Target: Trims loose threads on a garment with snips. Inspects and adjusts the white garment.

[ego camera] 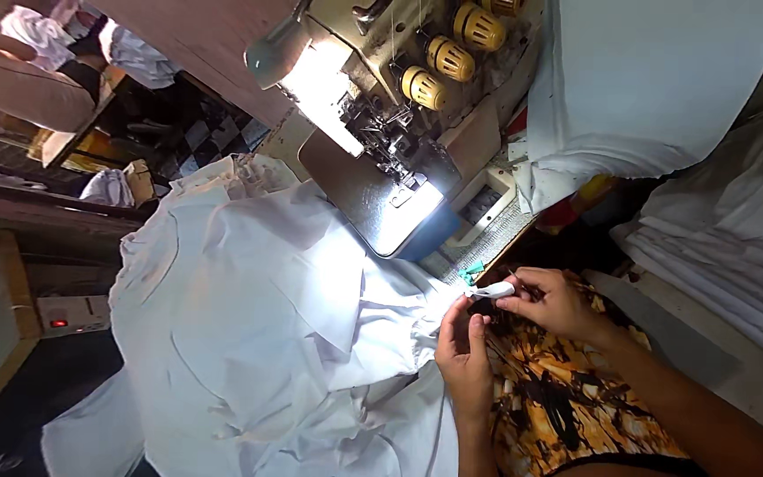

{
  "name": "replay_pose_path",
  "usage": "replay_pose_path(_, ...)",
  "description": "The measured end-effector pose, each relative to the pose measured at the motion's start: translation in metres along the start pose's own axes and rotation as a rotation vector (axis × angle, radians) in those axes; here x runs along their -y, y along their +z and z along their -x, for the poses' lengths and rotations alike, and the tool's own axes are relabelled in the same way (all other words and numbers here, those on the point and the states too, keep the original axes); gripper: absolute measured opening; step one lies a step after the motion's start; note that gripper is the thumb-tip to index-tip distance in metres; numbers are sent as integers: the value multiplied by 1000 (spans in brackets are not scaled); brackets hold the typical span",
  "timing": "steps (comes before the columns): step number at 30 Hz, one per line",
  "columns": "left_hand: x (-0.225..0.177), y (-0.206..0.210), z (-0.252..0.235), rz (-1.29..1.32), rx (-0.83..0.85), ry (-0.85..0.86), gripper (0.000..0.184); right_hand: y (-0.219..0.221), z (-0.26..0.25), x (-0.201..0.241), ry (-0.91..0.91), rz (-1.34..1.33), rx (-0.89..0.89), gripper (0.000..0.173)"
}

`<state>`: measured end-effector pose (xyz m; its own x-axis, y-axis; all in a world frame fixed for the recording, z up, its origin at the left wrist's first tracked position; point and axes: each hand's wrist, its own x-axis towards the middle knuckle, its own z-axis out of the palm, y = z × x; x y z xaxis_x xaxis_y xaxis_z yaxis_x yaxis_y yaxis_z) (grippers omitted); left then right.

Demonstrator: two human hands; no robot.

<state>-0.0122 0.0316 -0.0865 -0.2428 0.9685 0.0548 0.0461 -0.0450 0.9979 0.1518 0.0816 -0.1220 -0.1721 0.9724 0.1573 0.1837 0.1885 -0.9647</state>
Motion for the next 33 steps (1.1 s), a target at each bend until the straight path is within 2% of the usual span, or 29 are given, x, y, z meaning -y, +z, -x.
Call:
replay_pose_path(2,-1,0,0,-2,-22,-38,25,4,10,11,-202,137,-49,20)
replay_pose_path(4,-3,2,0,9,-35,-68,22,10,20,19,-329,285,-55,13)
replay_pose_path(8,-3,4,-4,101,19,-182,23,25,31,31,-425,433,5,9)
replay_pose_path(11,-3,9,-12,137,14,-273,18,35,33,28,-424,404,60,7)
replay_pose_path(14,-3,13,-15,152,-29,-295,13,36,34,24,-363,233,50,8)
replay_pose_path(16,-1,16,-14,131,-90,-240,11,34,32,24,-245,72,-10,15)
replay_pose_path(18,4,19,-11,102,-165,-168,11,31,23,26,-52,-49,-67,28)
replay_pose_path(21,5,19,-7,78,-189,-124,17,20,5,25,166,-101,34,39)
replay_pose_path(23,4,16,-6,69,-174,-122,19,18,1,24,148,-89,79,38)
replay_pose_path(26,5,13,-7,78,-167,-124,20,21,4,23,28,-41,53,34)
replay_pose_path(29,6,14,-7,109,-178,-138,19,23,9,22,-75,94,73,33)
replay_pose_path(33,3,16,-8,206,-213,-215,19,26,15,18,-204,318,60,41)
